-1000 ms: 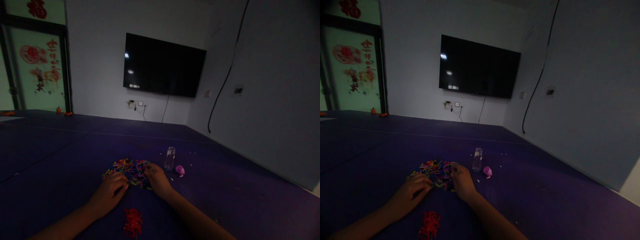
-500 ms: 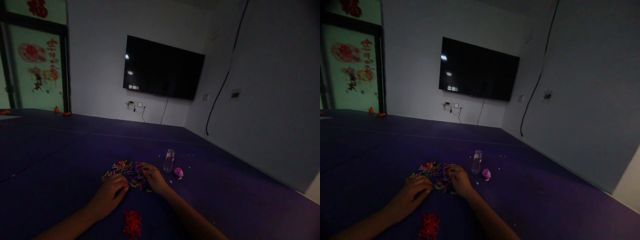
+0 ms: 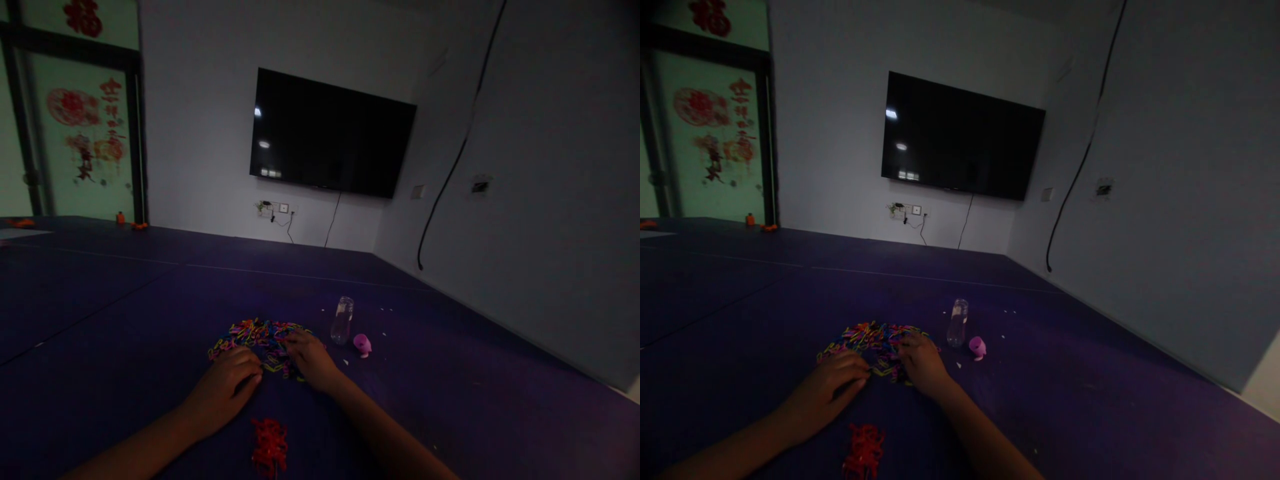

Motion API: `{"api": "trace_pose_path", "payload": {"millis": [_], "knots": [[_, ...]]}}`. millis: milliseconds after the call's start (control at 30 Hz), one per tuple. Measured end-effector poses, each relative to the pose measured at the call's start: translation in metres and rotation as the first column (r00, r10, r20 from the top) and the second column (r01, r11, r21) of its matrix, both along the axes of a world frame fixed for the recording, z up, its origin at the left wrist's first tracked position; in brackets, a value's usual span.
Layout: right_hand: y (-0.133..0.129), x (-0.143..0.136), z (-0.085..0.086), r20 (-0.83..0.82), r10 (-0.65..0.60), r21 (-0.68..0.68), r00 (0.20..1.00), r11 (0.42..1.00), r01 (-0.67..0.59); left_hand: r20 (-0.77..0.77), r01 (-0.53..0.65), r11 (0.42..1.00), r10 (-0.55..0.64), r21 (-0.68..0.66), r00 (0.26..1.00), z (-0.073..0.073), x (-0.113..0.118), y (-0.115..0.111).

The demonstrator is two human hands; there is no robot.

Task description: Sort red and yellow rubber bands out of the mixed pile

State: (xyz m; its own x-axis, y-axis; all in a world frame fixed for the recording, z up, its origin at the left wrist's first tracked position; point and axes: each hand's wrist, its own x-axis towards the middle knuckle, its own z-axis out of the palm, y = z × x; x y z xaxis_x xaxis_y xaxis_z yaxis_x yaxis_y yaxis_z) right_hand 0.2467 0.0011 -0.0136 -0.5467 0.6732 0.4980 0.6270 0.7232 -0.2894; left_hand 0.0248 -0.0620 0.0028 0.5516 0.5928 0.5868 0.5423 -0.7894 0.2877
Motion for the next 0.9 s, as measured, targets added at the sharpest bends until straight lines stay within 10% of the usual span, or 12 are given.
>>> {"api": "trace_pose_path", "payload": {"millis": [467,733,900], "knots": [[-0.020,-0.002,0.008,0.023,-0.086,0.119,0.996,0.990,0.082,0.016,-0.053,0.999,0.053,0.002,0.998,0.002,0.002,-0.002],[-0.057,-0.013,0.022,-0.096,0.168,0.280,0.981,0.950,-0.136,0.081,-0.167,0.986,0.167,-0.006,0.983,0.000,-0.004,0.000],[-0.077,-0.024,0.025,-0.044,0.307,0.244,0.951,0.926,-0.287,-0.012,0.062,0.997,-0.063,-0.053,0.998,0.008,-0.002,-0.006]]}}
